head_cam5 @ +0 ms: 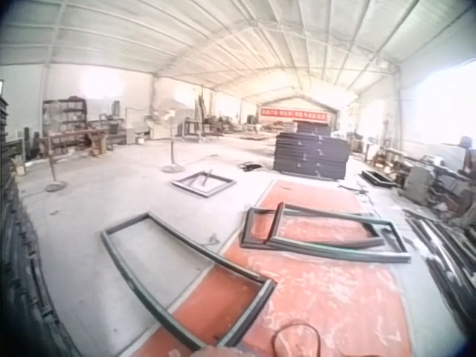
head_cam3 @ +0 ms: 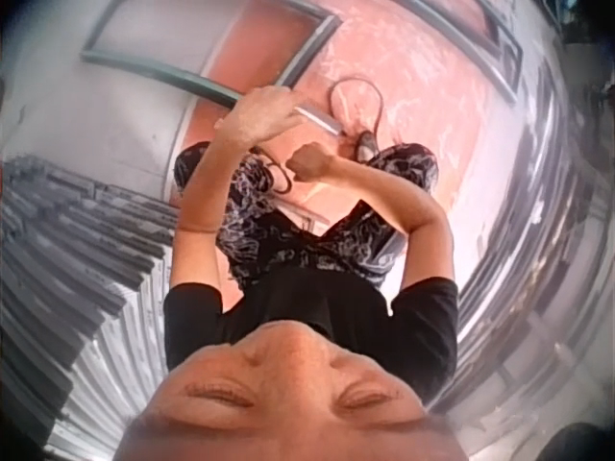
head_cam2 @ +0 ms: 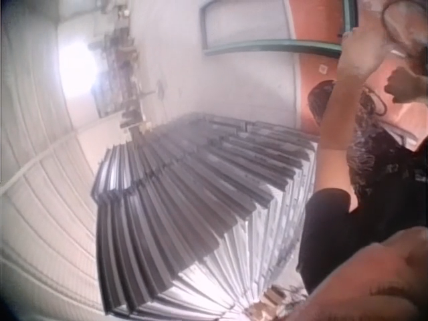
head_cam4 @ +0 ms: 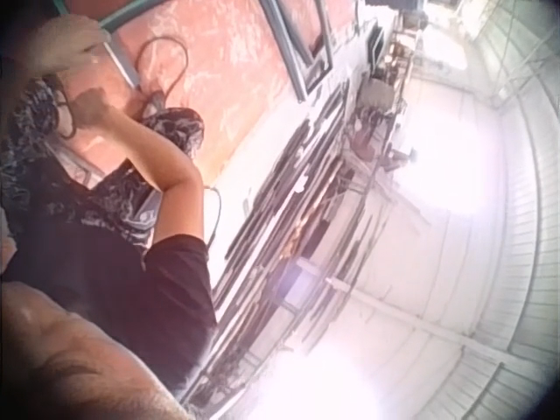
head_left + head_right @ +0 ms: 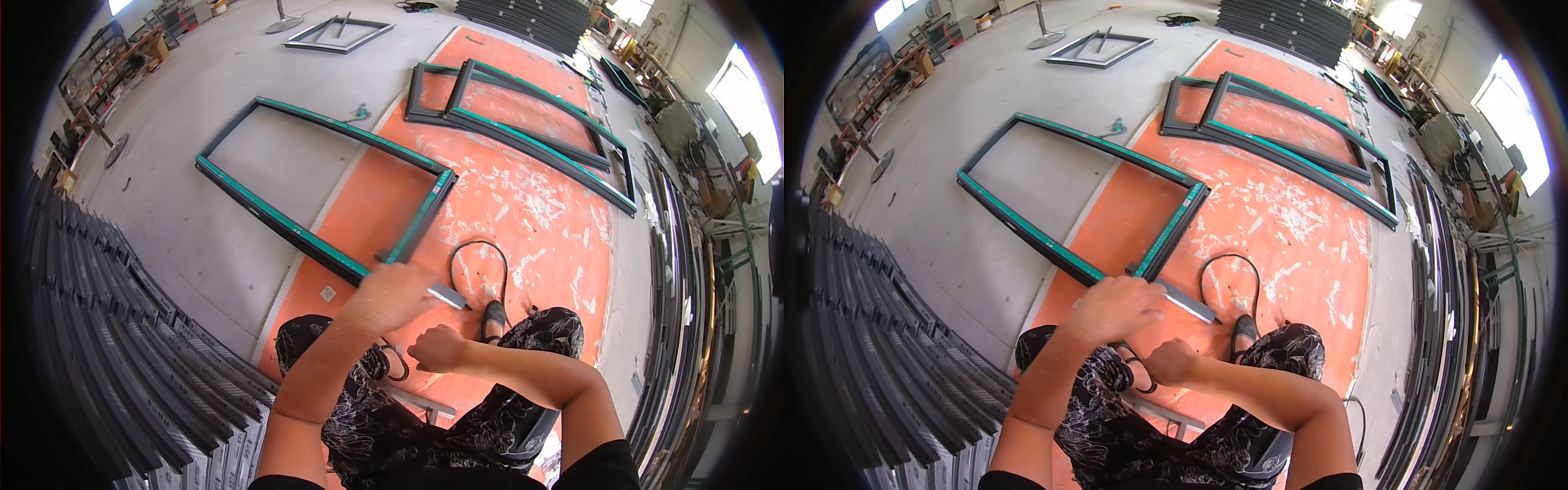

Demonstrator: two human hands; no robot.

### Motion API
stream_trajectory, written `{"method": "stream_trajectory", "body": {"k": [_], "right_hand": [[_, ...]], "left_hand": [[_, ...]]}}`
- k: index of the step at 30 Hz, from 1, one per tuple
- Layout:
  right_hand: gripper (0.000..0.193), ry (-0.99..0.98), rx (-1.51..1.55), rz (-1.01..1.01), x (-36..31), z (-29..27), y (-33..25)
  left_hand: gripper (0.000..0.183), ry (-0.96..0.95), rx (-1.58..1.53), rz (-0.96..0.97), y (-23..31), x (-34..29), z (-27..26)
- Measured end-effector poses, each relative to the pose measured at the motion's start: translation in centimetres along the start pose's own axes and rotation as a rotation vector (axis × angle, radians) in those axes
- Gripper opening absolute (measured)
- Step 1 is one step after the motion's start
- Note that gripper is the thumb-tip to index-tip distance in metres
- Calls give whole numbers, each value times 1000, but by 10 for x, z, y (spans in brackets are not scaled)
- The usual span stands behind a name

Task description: The person assembles a metal frame by inserting a black rubber seal into the inner groove of a green and black frame piece using their hands and a pair of pliers. They move around the frame, pressing the seal into place and trimming the excess with pliers.

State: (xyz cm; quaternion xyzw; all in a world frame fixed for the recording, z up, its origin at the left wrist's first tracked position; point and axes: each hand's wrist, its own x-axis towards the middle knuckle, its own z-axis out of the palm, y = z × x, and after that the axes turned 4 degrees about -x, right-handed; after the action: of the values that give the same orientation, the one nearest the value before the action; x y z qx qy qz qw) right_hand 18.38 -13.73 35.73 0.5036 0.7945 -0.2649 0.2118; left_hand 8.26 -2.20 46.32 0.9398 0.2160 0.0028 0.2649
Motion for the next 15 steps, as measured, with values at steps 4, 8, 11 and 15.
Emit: {"method": "stream_trajectory", "body": {"k": [4,8,11,15], "right_hand": [[28,37,-2,-31,-2,3,5],[27,42,11,-26,-4,9,7],[28,51,15,-27,-5,7,6],[27,59,-3,-26,-2,10,6]], "left_hand": [[33,73,-56,-132,-8,-8,-26],[39,50,27,-181,-20,-7,-22],[40,-11,7,-173,-16,-7,-21],[40,-7,-26,-126,-8,-9,-22]]}}
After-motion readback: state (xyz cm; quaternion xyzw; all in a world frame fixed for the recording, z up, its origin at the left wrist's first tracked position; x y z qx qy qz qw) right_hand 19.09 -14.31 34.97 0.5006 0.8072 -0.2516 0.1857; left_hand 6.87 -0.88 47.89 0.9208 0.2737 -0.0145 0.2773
